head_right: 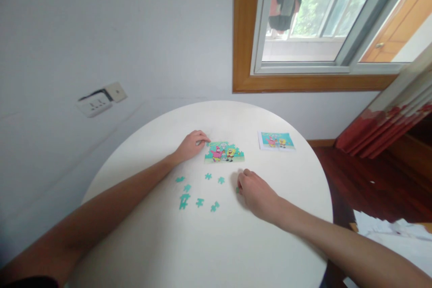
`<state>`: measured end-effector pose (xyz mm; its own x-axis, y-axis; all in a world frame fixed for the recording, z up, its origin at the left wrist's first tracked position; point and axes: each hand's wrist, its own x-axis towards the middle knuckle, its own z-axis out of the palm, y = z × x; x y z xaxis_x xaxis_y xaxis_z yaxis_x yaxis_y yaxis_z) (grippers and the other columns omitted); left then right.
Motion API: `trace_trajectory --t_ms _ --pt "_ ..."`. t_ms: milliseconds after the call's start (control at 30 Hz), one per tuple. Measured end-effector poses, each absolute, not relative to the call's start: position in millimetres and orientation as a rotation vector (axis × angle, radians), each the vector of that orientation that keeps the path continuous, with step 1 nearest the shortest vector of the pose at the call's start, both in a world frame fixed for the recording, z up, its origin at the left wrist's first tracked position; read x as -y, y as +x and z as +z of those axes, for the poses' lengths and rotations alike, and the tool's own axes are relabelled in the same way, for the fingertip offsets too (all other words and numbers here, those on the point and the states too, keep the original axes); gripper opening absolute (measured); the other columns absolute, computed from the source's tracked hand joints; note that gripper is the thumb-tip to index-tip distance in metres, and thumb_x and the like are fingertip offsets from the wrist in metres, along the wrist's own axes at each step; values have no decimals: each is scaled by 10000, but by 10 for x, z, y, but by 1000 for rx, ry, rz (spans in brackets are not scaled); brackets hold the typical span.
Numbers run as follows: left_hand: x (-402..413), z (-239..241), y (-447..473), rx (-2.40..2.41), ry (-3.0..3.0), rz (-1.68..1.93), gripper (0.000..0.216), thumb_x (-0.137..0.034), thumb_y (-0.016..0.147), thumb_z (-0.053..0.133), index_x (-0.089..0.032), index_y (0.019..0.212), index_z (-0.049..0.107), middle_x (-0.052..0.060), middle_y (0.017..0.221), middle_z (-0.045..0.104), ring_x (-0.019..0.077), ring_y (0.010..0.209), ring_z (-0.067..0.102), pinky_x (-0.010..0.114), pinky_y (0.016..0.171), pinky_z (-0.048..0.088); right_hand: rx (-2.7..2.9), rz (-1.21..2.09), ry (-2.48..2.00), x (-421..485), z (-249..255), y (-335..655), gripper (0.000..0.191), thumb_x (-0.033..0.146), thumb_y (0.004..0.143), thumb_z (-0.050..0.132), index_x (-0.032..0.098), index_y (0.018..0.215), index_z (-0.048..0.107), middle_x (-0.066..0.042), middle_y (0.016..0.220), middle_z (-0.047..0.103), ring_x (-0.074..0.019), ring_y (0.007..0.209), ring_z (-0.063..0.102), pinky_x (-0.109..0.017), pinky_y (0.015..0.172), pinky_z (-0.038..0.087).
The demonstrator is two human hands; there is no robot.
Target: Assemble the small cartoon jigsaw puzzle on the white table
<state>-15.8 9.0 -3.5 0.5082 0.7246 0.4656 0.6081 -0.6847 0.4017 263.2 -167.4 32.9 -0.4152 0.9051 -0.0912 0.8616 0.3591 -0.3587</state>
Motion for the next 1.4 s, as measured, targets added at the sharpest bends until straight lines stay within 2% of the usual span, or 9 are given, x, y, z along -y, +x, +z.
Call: trace_trajectory --t_ms 167,300,367,433,533,767,1000,1400 --pt "-84 -31 -154 -1163 2579 890 281 -112 857 495 -203 913 755 46 974 686 204 978 598 379 952 478 2423 507 -1676 1530 335 2530 98 156 876 541 145 904 634 -103 889 691 -190 779 608 -266 666 357" --pt "-70 -21 -149 -1157 2585 879 278 -109 857 495 -201 920 750 45 978 690 202 973 593 376 945 477 2340 614 -1584 1420 301 2493 247 82 806 522 153 983 680 -81 877 721 -169 767 624 -250 670 373" --pt "-60 -9 -140 -1135 2606 867 279 -111 859 501 -204 948 748 45 985 694 203 976 587 375 937 476 2273 690 -1507 1317 271 2508 275 70 773 517 162 945 710 -54 815 721 -153 725 621 -240 658 387" --pt "-44 9 -124 -1079 2653 844 281 -135 884 502 -206 1005 745 53 1014 699 207 997 578 380 947 468 2177 769 -1448 1145 242 2546 219 98 757 531 160 839 724 -34 725 703 -146 667 607 -237 624 398" --pt "-6 36 -90 -970 2722 782 295 -213 953 483 -221 1125 723 59 1136 700 214 1074 557 398 1003 430 1982 919 -1407 766 225 2612 161 157 756 550 137 741 709 -35 633 678 -146 602 597 -236 578 420" --pt "90 77 -55 -953 2738 498 400 -438 1014 433 -372 1391 549 -1 1433 569 250 1233 445 449 1058 313 1716 869 -1336 2 160 2569 121 204 695 616 111 706 692 -54 659 686 -128 588 573 -235 581 449" --pt "114 91 -51 -895 2803 414 391 -472 1014 424 -418 1383 544 -30 1471 530 249 1275 421 431 1069 265 1709 890 -1339 -58 11 2477 189 271 724 593 103 729 679 -35 591 622 -104 496 498 -219 479 389" --pt "106 95 -36 -927 2769 421 381 -469 997 470 -400 1356 580 -2 1455 547 267 1263 436 473 1071 277 1829 803 -1365 -63 41 2492 165 212 734 611 91 711 721 -58 656 682 -123 588 559 -215 555 417"
